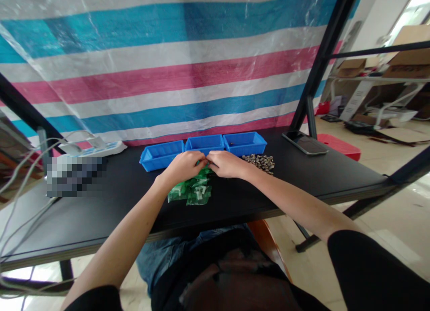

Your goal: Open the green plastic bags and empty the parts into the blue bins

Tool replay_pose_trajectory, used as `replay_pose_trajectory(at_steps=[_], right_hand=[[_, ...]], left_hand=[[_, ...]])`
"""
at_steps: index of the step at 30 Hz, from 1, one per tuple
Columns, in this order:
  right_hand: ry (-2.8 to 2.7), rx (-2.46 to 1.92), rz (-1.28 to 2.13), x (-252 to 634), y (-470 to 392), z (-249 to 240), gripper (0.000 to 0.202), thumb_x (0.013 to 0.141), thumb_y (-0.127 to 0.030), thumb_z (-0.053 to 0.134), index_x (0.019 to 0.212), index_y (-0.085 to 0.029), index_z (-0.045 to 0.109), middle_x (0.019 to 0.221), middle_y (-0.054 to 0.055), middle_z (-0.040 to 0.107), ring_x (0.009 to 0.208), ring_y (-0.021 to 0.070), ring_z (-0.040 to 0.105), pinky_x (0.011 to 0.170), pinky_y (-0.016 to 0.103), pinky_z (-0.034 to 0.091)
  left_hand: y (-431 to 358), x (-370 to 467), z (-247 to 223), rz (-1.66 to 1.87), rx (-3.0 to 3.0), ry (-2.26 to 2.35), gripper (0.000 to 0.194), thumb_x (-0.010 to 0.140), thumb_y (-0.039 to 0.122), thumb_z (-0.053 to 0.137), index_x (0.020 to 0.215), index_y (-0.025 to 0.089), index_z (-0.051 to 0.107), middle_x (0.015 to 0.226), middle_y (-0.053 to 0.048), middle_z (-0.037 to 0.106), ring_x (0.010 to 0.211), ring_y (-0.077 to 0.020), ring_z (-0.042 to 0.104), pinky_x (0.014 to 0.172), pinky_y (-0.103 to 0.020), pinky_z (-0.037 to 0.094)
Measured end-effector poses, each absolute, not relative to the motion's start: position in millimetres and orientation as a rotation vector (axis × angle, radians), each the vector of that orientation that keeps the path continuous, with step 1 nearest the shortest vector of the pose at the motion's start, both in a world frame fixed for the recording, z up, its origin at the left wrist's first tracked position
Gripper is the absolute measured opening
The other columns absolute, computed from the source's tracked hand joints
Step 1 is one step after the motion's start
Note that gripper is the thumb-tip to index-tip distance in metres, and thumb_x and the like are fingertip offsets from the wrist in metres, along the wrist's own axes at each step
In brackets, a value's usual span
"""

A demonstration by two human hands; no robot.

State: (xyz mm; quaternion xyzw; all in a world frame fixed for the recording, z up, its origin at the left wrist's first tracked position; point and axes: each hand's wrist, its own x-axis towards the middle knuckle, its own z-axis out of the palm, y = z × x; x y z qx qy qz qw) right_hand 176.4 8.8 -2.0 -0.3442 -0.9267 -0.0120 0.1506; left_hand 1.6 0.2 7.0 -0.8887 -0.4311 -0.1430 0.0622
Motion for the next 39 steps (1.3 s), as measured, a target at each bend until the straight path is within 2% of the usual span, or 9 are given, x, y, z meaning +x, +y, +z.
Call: replay_pose_trajectory(at_steps=[8, 12, 15, 23, 30, 39], right_hand=[[-2.605, -0.962, -0.015, 176, 11, -5, 0.014, 0.084, -0.015, 0.046, 0.087, -0.012, 0.058, 0.089, 0.011, 0.064, 0.083, 0.02, 0.06, 0.071, 0.027, 0.041], [-2.554, -0.85, 0.044, 175, 8, -3, 0.018, 0.081, -0.016, 0.052, 0.097, -0.012, 0.059, 0.093, 0.009, 0.062, 0.085, 0.0183, 0.057, 0.076, 0.028, 0.041], [-2.554, -0.739, 0.04, 174, 4, 0, 0.019, 0.079, -0.015, 0.056, 0.096, -0.012, 0.061, 0.096, 0.008, 0.06, 0.092, 0.019, 0.054, 0.085, 0.03, 0.04], [-2.577, -0.727, 0.042, 172, 4, -4, 0.01, 0.078, -0.017, 0.059, 0.086, -0.013, 0.063, 0.088, 0.008, 0.059, 0.088, 0.0187, 0.052, 0.081, 0.03, 0.041], [-2.569, -0.702, 0.066, 170, 1, -4, 0.008, 0.08, -0.017, 0.057, 0.085, -0.012, 0.061, 0.084, 0.007, 0.058, 0.085, 0.0183, 0.052, 0.08, 0.03, 0.04], [-2.575, -0.638, 0.07, 167, -6, -2, 0.008, 0.08, -0.015, 0.056, 0.085, -0.013, 0.062, 0.086, 0.007, 0.058, 0.086, 0.0181, 0.051, 0.079, 0.029, 0.04]], left_hand=[[0, 1, 10, -0.493, -2.704, -1.301, 0.027, 0.087, 0.03, 0.039, 0.076, 0.018, 0.061, 0.072, -0.003, 0.063, 0.067, -0.0167, 0.057, 0.058, -0.026, 0.037], [-1, -12, 19, -0.865, -2.583, -1.417, 0.024, 0.085, 0.03, 0.043, 0.093, 0.018, 0.063, 0.076, -0.002, 0.066, 0.066, -0.0145, 0.058, 0.063, -0.025, 0.041], [0, -21, 24, -1.06, -2.45, -1.501, 0.027, 0.083, 0.029, 0.045, 0.1, 0.017, 0.061, 0.074, -0.002, 0.066, 0.063, -0.0135, 0.057, 0.063, -0.024, 0.042], [5, -23, 21, -0.93, -2.477, -1.535, 0.027, 0.083, 0.028, 0.044, 0.102, 0.017, 0.06, 0.082, -0.004, 0.068, 0.074, -0.0177, 0.06, 0.07, -0.029, 0.044], [5, -27, 23, -0.892, -2.483, -1.565, 0.027, 0.083, 0.031, 0.044, 0.098, 0.018, 0.063, 0.077, -0.003, 0.067, 0.065, -0.0155, 0.059, 0.063, -0.026, 0.042], [5, -25, 22, -0.812, -2.503, -1.576, 0.028, 0.083, 0.03, 0.043, 0.098, 0.018, 0.063, 0.078, -0.004, 0.067, 0.066, -0.0161, 0.059, 0.064, -0.027, 0.042]])
